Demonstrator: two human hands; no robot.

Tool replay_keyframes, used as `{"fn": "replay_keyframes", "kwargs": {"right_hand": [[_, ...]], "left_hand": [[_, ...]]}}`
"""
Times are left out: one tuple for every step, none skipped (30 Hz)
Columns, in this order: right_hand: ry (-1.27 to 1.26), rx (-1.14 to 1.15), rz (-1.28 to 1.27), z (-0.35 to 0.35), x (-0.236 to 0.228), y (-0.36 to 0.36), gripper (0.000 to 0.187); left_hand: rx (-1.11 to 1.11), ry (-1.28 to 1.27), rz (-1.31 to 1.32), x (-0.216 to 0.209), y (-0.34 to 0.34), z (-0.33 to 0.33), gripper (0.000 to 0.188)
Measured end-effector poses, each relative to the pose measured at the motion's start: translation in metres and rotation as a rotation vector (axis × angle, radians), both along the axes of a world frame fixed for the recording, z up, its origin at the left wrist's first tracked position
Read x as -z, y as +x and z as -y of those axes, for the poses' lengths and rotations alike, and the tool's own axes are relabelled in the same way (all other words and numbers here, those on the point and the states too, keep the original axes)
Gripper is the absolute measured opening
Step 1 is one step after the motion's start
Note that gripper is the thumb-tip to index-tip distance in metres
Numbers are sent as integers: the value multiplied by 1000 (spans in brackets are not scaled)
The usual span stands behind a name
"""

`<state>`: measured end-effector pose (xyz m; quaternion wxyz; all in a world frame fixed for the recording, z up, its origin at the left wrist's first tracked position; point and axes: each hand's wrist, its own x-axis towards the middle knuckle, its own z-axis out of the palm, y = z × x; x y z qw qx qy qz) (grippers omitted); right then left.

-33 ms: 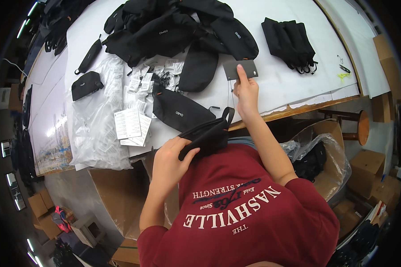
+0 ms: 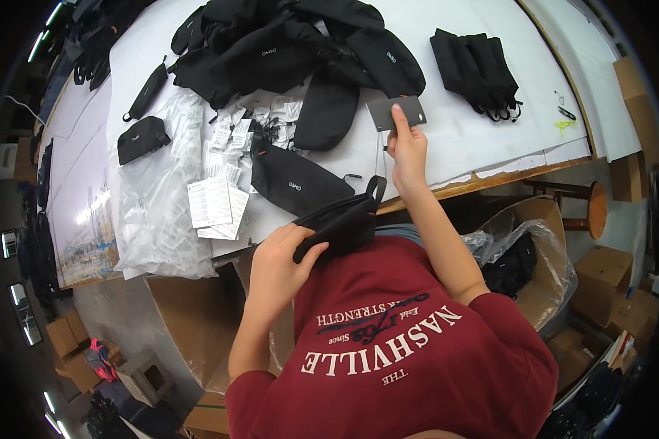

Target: Sorting small black zippered pouches and placing them into a box.

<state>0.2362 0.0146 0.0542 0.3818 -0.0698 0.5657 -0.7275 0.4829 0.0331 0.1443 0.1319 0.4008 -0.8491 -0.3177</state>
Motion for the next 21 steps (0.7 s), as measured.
{"fn": "replay_keyframes", "kwargs": {"right_hand": [[19, 40, 14, 2, -3, 1, 32], [20, 39, 14, 1, -7, 3, 32], [-12, -23, 106, -1, -15, 5, 31], [-44, -85, 199, -2, -19, 7, 30], [93, -124, 299, -4, -16, 5, 29], [91, -124, 299, -4, -12, 5, 29], [37, -61, 264, -3, -8, 5, 30], [-17, 1, 228, -3, -7, 5, 30], [-29, 44, 172, -2, -7, 4, 30], [-29, 41, 171, -3, -8, 2, 30], [-50, 10, 20, -5, -11, -2, 29], [-70, -22, -134, -6, -14, -6, 29], [-60, -29, -184, -9, -18, -9, 27], [-59, -32, -186, -12, -24, -13, 27], [-45, -39, -302, -15, -31, -17, 27], [-31, -46, -418, -18, -37, -20, 28], [-37, -45, -440, -19, -40, -22, 28], [-37, -41, -443, -19, -41, -25, 28], [-37, -30, -475, -18, -40, -29, 27], [-38, -18, -508, -17, -40, -31, 27], [-38, -20, -509, -18, -41, -32, 27]], "left_hand": [[21, -23, -6, 0, -1, 1, 18], [41, -45, -13, 0, -1, 1, 18], [39, -45, -14, -1, -3, 1, 18], [61, -54, -13, -2, -5, -1, 18], [83, -63, -12, -2, -7, -2, 18], [83, -65, -12, -2, -10, -3, 18], [99, -64, -40, -2, -13, -4, 19], [116, -63, -68, -2, -15, -4, 20], [127, -51, -65, -2, -15, -3, 20], [124, -52, -65, -3, -15, -2, 20], [123, -57, -42, -6, -14, -1, 20], [122, -60, -20, -7, -13, 1, 20], [119, -60, -23, -7, -12, 3, 20], [114, -83, -25, -6, -11, 6, 20], [111, -106, -25, -7, -11, 8, 21], [110, -104, -26, -7, -11, 9, 21], [119, -105, -21, -8, -11, 10, 21], [131, -109, -18, -9, -12, 11, 22], [134, -109, -21, -9, -14, 11, 22], [145, -105, -21, -10, -16, 11, 22], [152, -101, -19, -10, -16, 11, 22]]}}
